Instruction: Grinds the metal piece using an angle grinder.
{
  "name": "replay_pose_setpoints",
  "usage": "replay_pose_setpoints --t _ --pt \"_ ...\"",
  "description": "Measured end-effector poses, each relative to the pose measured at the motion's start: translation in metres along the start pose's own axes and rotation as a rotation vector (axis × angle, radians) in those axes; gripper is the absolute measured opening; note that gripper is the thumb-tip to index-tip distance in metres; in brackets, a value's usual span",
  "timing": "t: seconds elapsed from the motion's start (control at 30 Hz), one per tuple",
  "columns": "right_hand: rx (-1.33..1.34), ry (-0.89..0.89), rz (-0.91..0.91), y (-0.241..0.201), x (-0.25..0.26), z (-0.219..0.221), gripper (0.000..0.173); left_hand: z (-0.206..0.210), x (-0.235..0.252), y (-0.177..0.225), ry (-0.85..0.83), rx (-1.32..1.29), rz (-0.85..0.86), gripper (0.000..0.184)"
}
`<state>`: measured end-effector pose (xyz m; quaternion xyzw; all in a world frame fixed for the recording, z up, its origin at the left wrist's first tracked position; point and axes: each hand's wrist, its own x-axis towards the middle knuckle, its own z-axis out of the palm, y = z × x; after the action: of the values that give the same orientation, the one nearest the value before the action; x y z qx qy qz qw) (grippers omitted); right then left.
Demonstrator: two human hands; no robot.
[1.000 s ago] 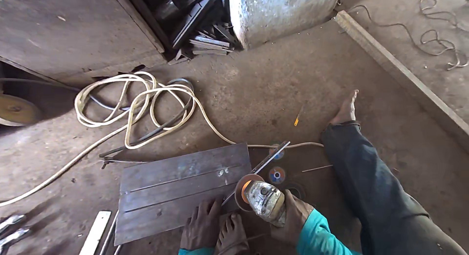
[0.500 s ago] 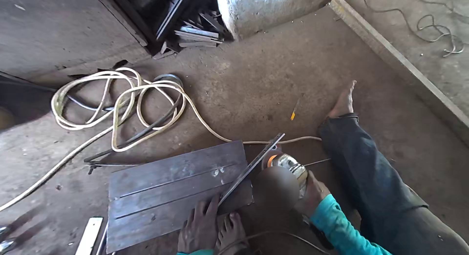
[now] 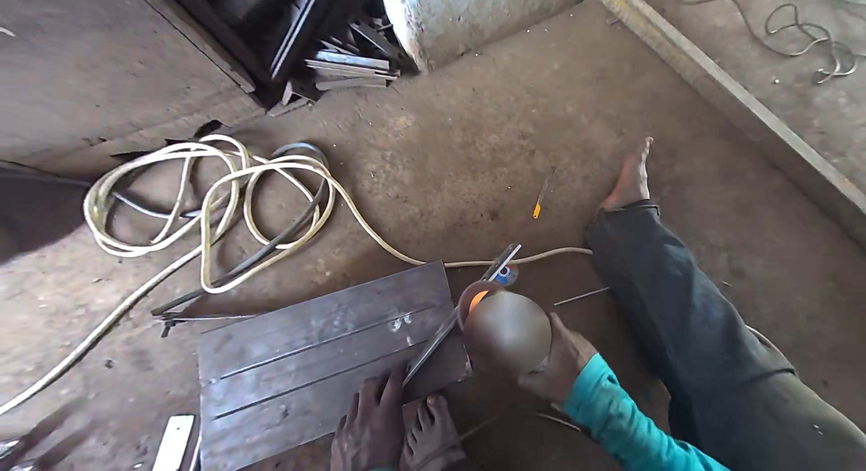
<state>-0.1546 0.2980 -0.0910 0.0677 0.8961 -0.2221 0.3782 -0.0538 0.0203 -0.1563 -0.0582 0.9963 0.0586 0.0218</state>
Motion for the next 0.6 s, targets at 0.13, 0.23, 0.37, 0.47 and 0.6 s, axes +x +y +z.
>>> replay_pose_setpoints --t 0.13,0.23,0.37,0.47,0.6 --pt "0.039 0.121 0.100 0.011 0.012 -0.009 0.095 -0.004 0.001 0.001 -0.019 -0.014 0.006 0.037" --pt "0.006 -0.008 0.011 -0.001 -0.003 0.003 0.104 -0.002 0.000 0.001 0.004 -0.030 0.007 0.036" --pt "-0.071 -0.226 -0.154 -0.027 -0.019 0.023 0.103 0.001 -0.001 0.000 0.055 -0.039 0.029 0.033" --pt "-0.042 -0.167 -0.136 -0.022 -0.014 0.021 0.106 0.001 0.000 -0.002 0.045 -0.027 0.031 0.034" --pt "0.037 0.058 0.062 0.003 0.012 -0.013 0.098 -0.002 0.001 0.002 0.005 -0.009 0.012 0.037"
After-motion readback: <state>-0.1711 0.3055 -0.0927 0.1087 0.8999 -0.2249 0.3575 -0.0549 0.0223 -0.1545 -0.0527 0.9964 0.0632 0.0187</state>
